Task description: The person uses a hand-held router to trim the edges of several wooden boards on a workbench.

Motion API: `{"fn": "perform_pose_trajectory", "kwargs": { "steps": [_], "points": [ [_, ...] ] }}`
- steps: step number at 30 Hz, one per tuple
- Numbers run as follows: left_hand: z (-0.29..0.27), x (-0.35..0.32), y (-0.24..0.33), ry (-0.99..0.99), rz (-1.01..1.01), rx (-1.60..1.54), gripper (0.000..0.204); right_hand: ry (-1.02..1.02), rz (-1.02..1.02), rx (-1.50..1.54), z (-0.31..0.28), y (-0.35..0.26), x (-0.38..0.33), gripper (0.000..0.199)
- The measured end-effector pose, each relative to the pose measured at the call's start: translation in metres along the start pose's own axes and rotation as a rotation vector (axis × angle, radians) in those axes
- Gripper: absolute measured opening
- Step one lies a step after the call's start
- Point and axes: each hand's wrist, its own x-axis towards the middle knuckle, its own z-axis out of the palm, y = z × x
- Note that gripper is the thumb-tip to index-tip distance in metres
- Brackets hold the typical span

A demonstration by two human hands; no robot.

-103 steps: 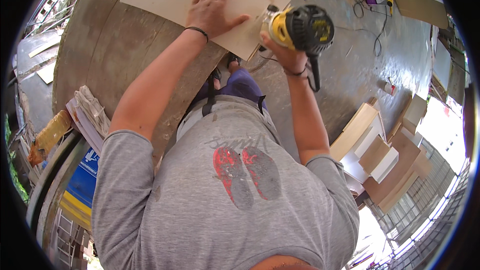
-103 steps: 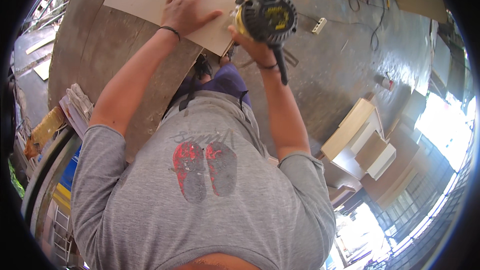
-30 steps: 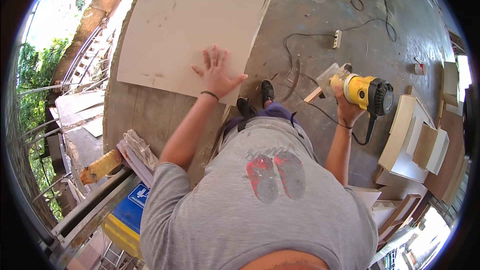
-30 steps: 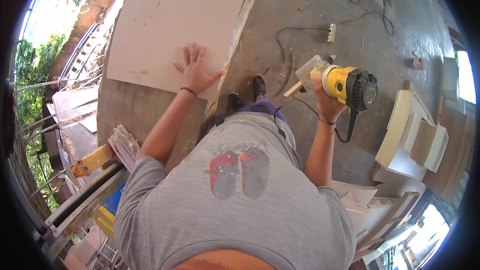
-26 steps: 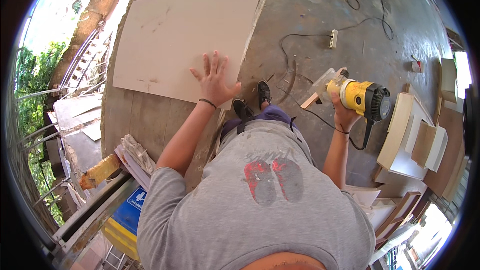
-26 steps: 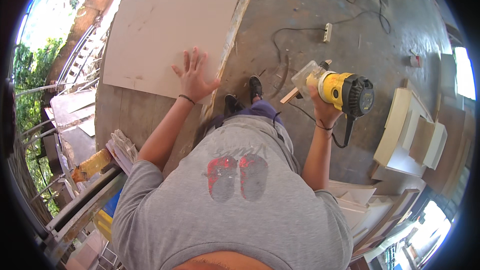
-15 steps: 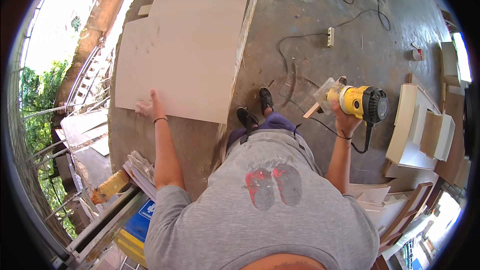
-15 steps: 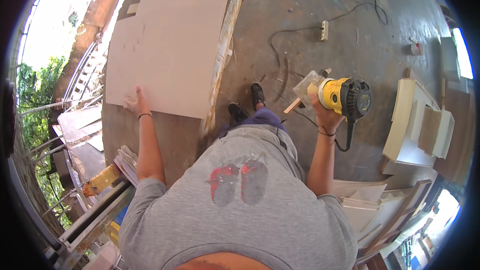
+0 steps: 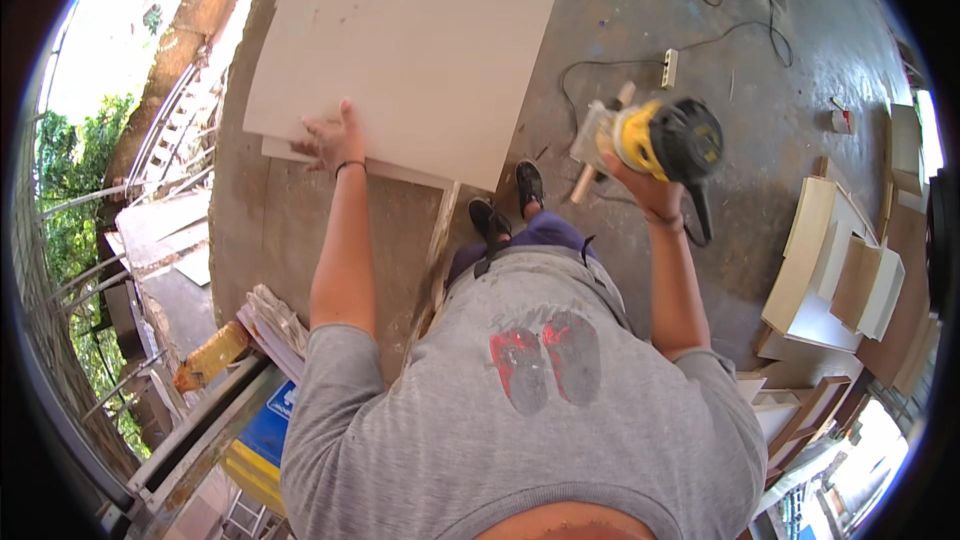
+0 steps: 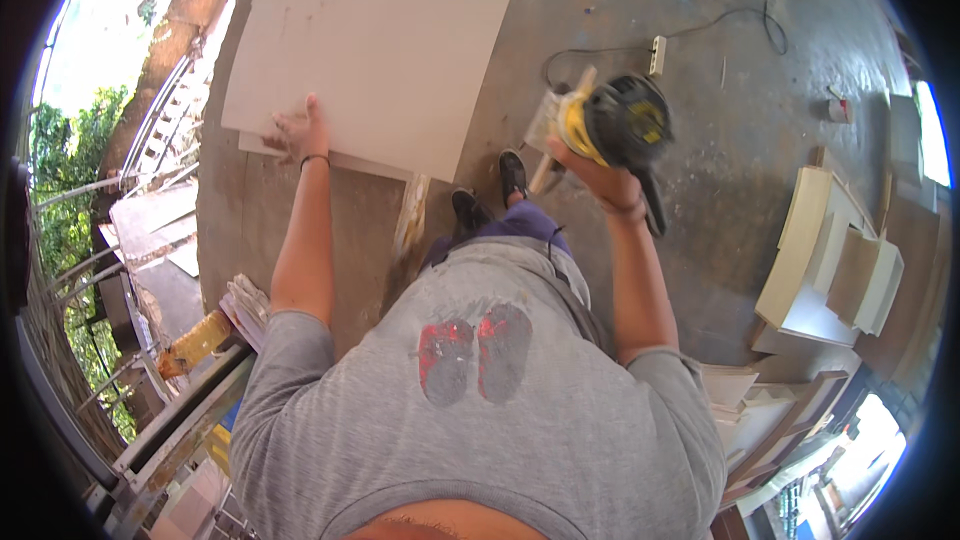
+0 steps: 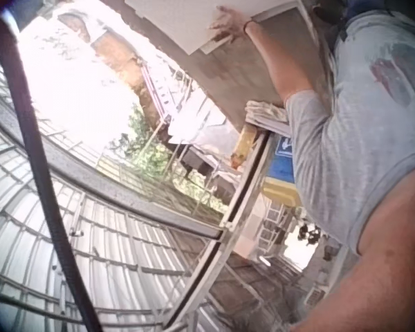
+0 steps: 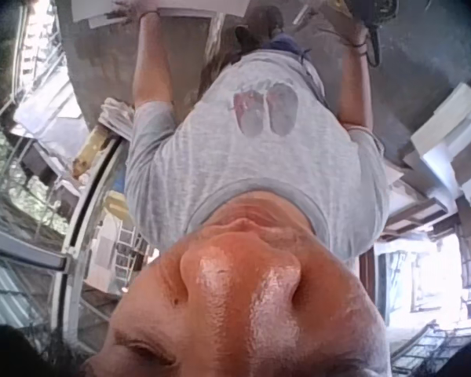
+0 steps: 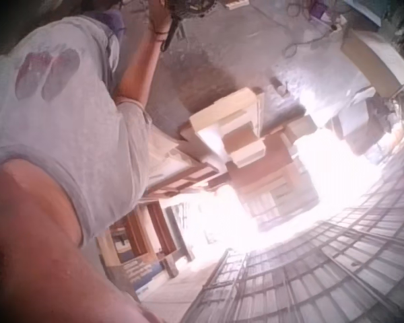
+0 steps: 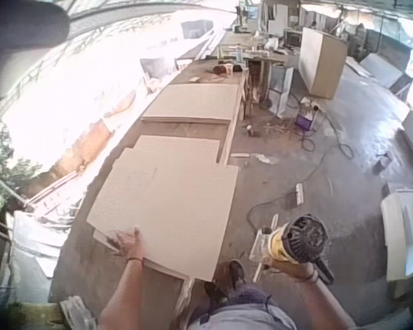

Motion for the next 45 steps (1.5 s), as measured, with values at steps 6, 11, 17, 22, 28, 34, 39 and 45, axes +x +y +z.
{"fn": "perform_pose_trajectory", "kwargs": {
  "steps": [6, 11, 17, 22, 28, 34, 39, 45],
  "points": [
    [-0.029, -0.056, 0.016, -0.292, 0.976, 0.051, 0.098, -0.155, -0.195, -0.102, 0.066, 0.021, 0.043, 0.039],
    [-0.055, -0.062, 0.013, -0.432, 1.234, 0.03, 0.103, -0.228, -0.171, -0.018, 0.092, 0.02, 0.047, 0.037],
    [-0.049, -0.072, 0.027, -0.386, 1.198, 0.035, 0.104, -0.205, -0.231, -0.11, 0.103, 0.006, 0.046, 0.042],
    [-0.047, -0.072, 0.025, -0.372, 1.182, 0.047, 0.102, -0.147, -0.224, -0.043, 0.107, -0.016, 0.046, 0.047],
    [-0.061, -0.074, 0.037, -0.488, 1.167, 0.095, 0.102, -0.094, -0.19, 0.002, 0.109, -0.015, 0.043, 0.042],
    [-0.052, -0.073, 0.033, -0.458, 1.167, 0.049, 0.104, -0.145, -0.177, -0.013, 0.115, -0.02, 0.022, 0.044],
    [-0.051, -0.073, 0.033, -0.444, 1.175, 0.046, 0.106, -0.182, -0.208, -0.052, 0.117, -0.024, 0.002, 0.043],
    [-0.041, -0.072, 0.026, -0.304, 1.193, 0.013, 0.103, -0.268, -0.242, -0.198, 0.119, -0.02, -0.017, 0.043]
  ]
}}
